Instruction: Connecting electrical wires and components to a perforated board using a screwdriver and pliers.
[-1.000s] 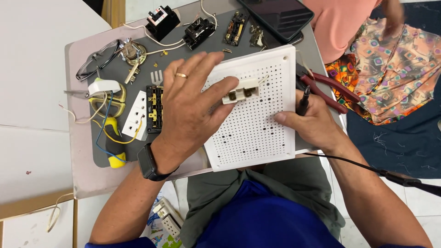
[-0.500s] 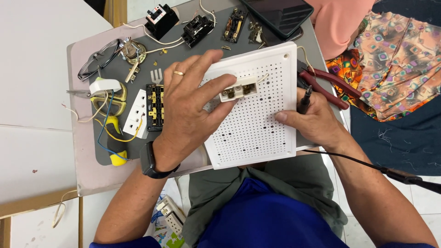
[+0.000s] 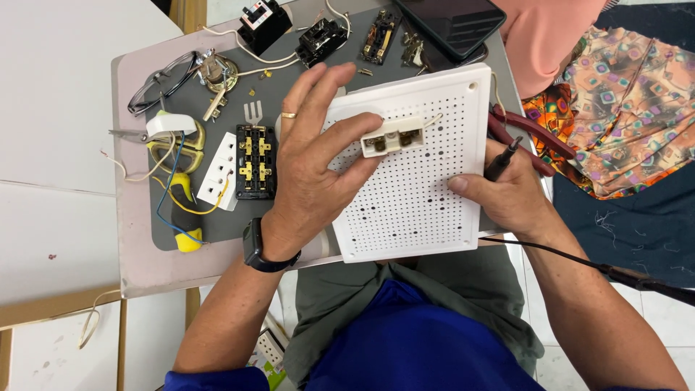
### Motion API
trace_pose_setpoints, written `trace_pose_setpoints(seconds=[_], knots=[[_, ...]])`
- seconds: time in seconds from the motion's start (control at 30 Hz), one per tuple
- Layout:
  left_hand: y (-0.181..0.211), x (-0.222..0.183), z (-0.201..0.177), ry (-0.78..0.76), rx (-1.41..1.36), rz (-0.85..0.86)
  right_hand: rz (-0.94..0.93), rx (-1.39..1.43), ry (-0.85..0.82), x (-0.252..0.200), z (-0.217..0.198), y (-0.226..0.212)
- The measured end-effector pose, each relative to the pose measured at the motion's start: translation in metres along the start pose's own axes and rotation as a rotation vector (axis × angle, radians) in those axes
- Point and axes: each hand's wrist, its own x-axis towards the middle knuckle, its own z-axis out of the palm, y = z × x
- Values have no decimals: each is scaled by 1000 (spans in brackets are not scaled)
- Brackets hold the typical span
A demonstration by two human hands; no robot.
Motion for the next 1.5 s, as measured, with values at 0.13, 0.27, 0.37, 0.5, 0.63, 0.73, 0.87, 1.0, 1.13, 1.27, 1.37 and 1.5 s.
trace_pose_setpoints(seconds=[0.13,0.27,0.37,0.5,0.63,0.73,0.87,1.0,1.13,1.27,1.37,1.5], knots=[[-2,2,-1,4,-19,12,36,10,28,0,2,-2],[-11,2,1,-43,-25,-38,14,-61,-14,3,6,-10],[-14,1,3,-51,38,-67,23,-11,-13,5,9,-3],[-11,-8,1,-20,224,65,35,-319,43,-1,8,-15],[0,-9,-11,-12,224,164,76,-224,23,-10,9,-18],[-2,-11,-11,-16,156,180,100,-178,47,-13,10,-8],[-3,-9,-10,-23,119,152,125,-10,53,-14,11,2],[-3,-8,-9,-5,99,124,139,-29,25,-12,12,-8],[-5,-8,-9,3,126,103,65,-102,5,-12,10,-1],[-4,-4,-10,-18,92,27,7,-18,-68,-10,10,-4],[-6,-3,-12,-43,84,33,28,-7,-57,-10,10,-5],[-7,-2,-13,-48,73,43,-2,-55,-58,-11,10,-5]])
